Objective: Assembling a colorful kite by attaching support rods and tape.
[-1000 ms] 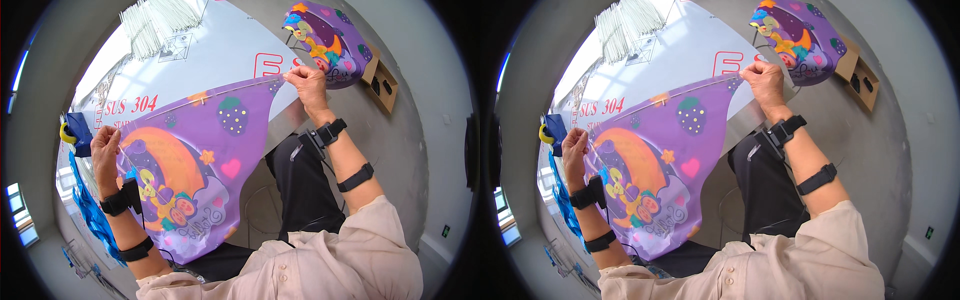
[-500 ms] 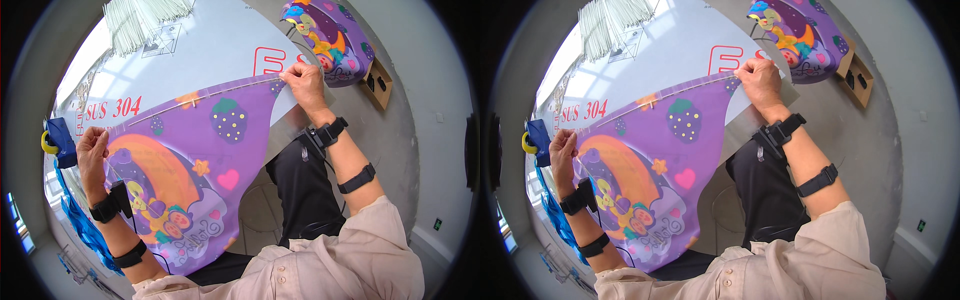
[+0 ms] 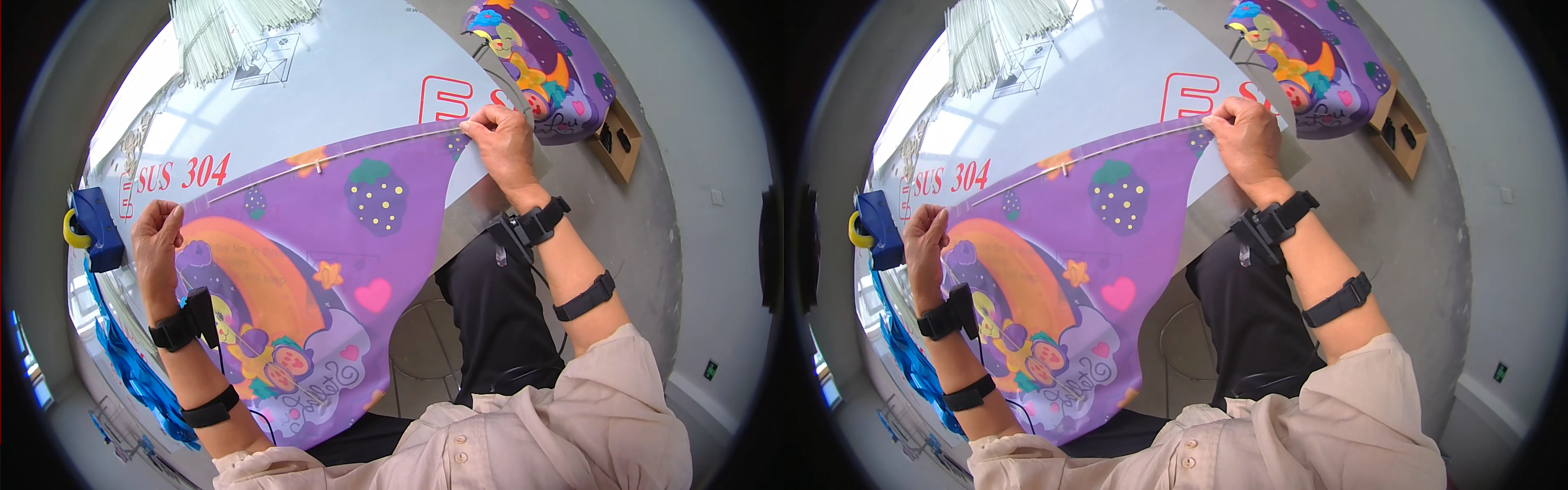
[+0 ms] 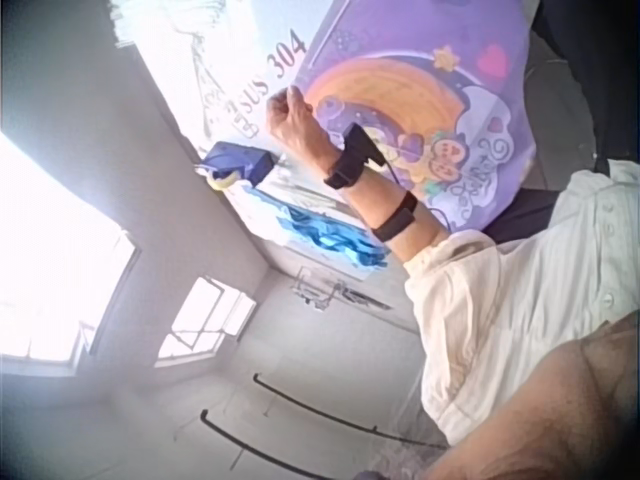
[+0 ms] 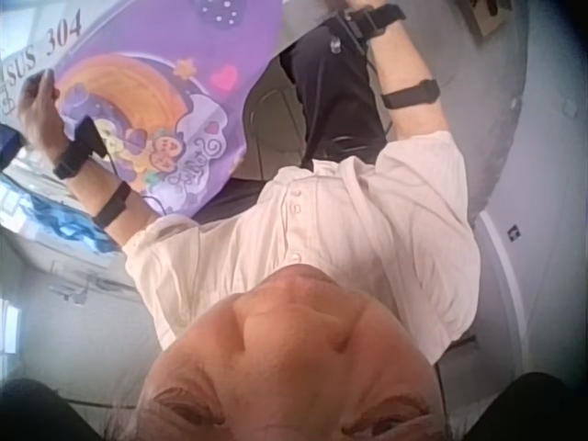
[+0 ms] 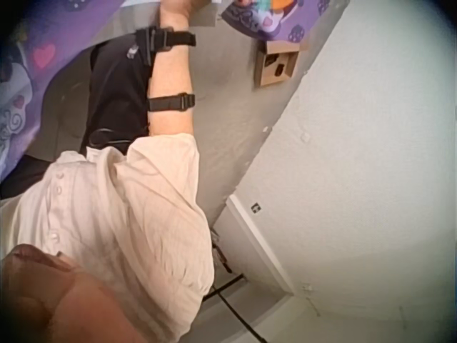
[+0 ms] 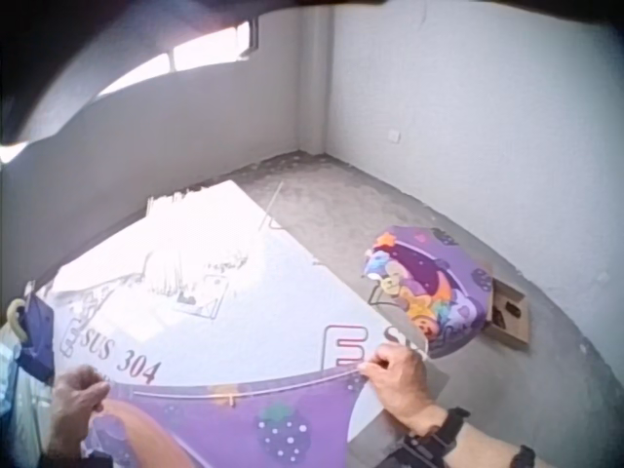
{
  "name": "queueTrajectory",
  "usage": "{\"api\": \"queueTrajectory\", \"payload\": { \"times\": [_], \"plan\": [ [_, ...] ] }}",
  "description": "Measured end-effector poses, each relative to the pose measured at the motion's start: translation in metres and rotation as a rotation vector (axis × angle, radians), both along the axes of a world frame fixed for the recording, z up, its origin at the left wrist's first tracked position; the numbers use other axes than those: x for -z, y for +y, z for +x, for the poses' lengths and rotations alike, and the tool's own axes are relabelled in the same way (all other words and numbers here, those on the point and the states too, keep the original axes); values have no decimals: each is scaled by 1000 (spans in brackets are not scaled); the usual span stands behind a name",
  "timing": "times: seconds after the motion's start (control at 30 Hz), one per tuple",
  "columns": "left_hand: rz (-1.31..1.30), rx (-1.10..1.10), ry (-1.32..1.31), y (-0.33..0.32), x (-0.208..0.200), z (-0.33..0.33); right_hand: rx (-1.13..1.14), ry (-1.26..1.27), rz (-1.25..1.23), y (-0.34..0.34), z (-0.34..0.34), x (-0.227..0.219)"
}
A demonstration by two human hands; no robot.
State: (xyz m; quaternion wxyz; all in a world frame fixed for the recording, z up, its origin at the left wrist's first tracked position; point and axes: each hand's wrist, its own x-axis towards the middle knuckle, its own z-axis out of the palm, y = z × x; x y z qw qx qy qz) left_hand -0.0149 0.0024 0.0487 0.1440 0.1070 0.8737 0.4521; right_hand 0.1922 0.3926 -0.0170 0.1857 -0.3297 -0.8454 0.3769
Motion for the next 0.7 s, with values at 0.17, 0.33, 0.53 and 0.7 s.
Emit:
{"api": "queueTrajectory", "payload": {
  "times": [0.17,0.33,0.53,0.7],
  "plan": [
    [2,15,4,-5,6,-5,-11,-3,21,-2,0,-2],
    [-9,0,7,-4,6,-6,-2,-55,55,0,-2,0],
    [-26,10,19,3,9,-7,-10,-140,90,6,-4,-5],
    [-36,-46,1,4,13,-10,-41,-175,103,9,-8,-1]
  ]
}}
